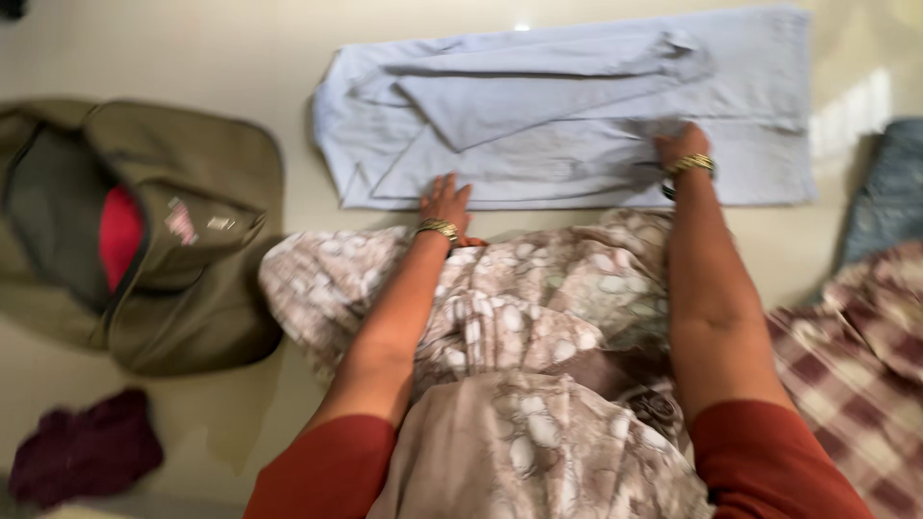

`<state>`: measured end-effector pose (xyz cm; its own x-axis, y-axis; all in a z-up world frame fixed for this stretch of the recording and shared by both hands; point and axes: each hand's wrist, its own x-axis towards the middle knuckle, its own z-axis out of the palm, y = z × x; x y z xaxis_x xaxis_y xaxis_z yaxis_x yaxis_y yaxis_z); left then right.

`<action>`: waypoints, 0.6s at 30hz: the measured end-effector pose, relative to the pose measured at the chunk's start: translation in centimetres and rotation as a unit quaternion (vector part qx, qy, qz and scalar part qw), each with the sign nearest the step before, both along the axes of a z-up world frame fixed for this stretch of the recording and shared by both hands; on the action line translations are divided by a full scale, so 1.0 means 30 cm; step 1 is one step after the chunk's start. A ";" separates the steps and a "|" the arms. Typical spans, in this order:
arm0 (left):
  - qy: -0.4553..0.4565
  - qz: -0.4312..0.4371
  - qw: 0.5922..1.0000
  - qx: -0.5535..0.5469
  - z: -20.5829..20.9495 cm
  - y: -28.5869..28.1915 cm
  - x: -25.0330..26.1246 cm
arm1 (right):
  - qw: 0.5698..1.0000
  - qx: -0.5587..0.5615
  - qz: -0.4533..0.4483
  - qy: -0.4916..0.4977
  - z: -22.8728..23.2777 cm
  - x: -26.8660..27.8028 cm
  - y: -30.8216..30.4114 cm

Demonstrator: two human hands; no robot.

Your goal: The person folds a shirt by hand on the floor and then places the folded garment into a green bag.

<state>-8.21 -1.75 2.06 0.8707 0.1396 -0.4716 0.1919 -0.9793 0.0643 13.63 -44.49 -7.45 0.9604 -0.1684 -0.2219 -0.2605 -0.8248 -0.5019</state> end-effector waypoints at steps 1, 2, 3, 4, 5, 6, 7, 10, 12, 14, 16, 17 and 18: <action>-0.002 0.007 1.000 0.000 -0.002 -0.006 0.009 | 0.999 -0.010 0.016 -0.032 0.024 0.000 0.002; -0.005 0.013 1.000 0.000 0.001 -0.013 0.014 | 0.997 0.019 0.023 -0.076 0.047 -0.015 -0.004; -0.013 0.012 1.000 -0.011 0.007 -0.018 0.013 | 0.998 0.010 0.014 -0.060 0.075 -0.023 -0.010; -0.022 0.012 0.999 -0.023 0.017 -0.016 0.009 | 0.995 0.010 0.023 -0.092 0.103 -0.015 -0.004; -0.017 0.015 0.999 -0.026 0.027 -0.020 0.003 | 0.994 0.018 0.015 -0.106 0.116 -0.029 -0.001; -0.012 0.017 0.999 -0.029 0.039 -0.022 0.000 | 0.992 0.026 0.007 -0.120 0.134 -0.032 -0.014; -0.006 0.015 0.999 -0.034 0.052 -0.024 -0.002 | 0.991 0.053 -0.010 -0.122 0.150 -0.038 -0.026; 0.006 0.033 0.999 -0.036 0.083 -0.021 -0.005 | 0.983 0.089 -0.045 -0.152 0.183 -0.034 -0.058; 0.016 0.033 0.999 -0.031 0.089 -0.018 0.001 | 0.985 0.064 -0.036 -0.158 0.188 -0.027 -0.075; 0.026 0.043 0.998 -0.038 0.086 -0.019 0.000 | 0.990 0.009 0.000 -0.139 0.179 -0.031 -0.085; 0.032 0.063 0.996 -0.056 0.077 -0.006 0.015 | 0.991 0.021 -0.027 -0.126 0.165 -0.038 -0.090; 0.019 0.077 0.995 -0.055 0.068 0.006 0.025 | 0.992 0.026 -0.039 -0.120 0.161 -0.037 -0.092; 0.005 0.091 0.994 -0.054 0.055 0.023 0.037 | 0.992 0.017 -0.064 -0.108 0.160 -0.033 -0.097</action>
<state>-7.10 -1.06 3.71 0.8305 0.2422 -0.5016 0.3662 -0.9160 0.1640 12.63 -47.40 -2.66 0.9576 -0.2872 -0.0217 -0.2451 -0.7733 -0.5848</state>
